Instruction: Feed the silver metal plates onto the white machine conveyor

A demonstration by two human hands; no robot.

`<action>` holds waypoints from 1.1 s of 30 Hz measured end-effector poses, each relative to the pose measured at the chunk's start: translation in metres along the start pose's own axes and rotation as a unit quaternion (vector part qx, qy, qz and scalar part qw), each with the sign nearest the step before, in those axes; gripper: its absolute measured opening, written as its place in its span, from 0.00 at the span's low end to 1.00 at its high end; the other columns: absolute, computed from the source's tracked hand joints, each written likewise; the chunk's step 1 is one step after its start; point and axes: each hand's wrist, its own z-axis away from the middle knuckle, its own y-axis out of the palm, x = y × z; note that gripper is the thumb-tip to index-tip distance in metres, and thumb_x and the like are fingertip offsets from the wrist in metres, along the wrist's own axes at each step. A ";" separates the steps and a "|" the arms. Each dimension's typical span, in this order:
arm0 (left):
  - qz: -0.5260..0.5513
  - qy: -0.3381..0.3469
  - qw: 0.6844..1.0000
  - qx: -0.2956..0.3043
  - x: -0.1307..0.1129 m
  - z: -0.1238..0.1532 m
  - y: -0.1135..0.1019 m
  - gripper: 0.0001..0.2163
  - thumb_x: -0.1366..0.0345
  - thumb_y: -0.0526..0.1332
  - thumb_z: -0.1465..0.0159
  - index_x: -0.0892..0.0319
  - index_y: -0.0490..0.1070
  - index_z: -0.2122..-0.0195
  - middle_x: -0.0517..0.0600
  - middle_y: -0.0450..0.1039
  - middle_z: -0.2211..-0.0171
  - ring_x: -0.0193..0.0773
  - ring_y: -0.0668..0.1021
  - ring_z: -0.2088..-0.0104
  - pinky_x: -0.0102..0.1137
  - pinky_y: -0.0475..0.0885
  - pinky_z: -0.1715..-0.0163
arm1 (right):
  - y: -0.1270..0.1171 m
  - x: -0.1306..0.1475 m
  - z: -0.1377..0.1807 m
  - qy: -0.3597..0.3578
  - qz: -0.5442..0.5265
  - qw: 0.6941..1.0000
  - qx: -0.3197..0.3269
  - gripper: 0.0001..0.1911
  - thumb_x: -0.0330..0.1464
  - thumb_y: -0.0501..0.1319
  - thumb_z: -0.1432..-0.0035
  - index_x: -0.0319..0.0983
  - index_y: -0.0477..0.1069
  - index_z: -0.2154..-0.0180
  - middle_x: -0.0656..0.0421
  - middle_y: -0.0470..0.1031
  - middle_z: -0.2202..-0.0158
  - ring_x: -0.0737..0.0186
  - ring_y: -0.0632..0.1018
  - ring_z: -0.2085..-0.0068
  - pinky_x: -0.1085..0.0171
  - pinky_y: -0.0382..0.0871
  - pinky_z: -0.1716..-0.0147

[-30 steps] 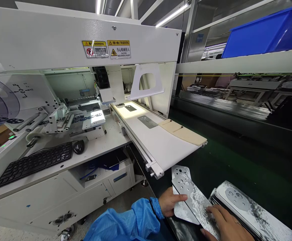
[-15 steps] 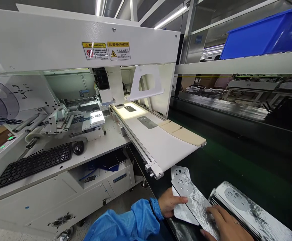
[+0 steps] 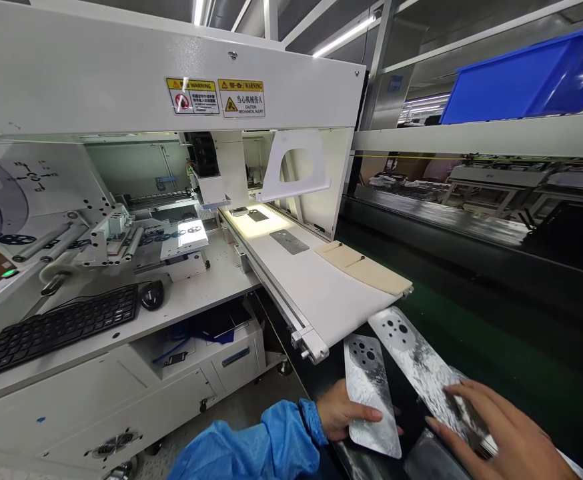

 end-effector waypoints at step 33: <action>-0.003 0.043 0.999 -0.012 -0.001 0.000 0.007 0.29 0.63 0.79 0.69 0.63 0.80 0.62 0.60 0.80 0.62 0.64 0.78 0.51 0.51 0.68 0.46 | 0.030 0.146 -0.126 -0.155 0.084 0.967 0.184 0.34 0.46 0.48 0.34 0.28 0.59 0.37 0.42 0.55 0.33 0.40 0.55 0.33 0.46 0.52 0.36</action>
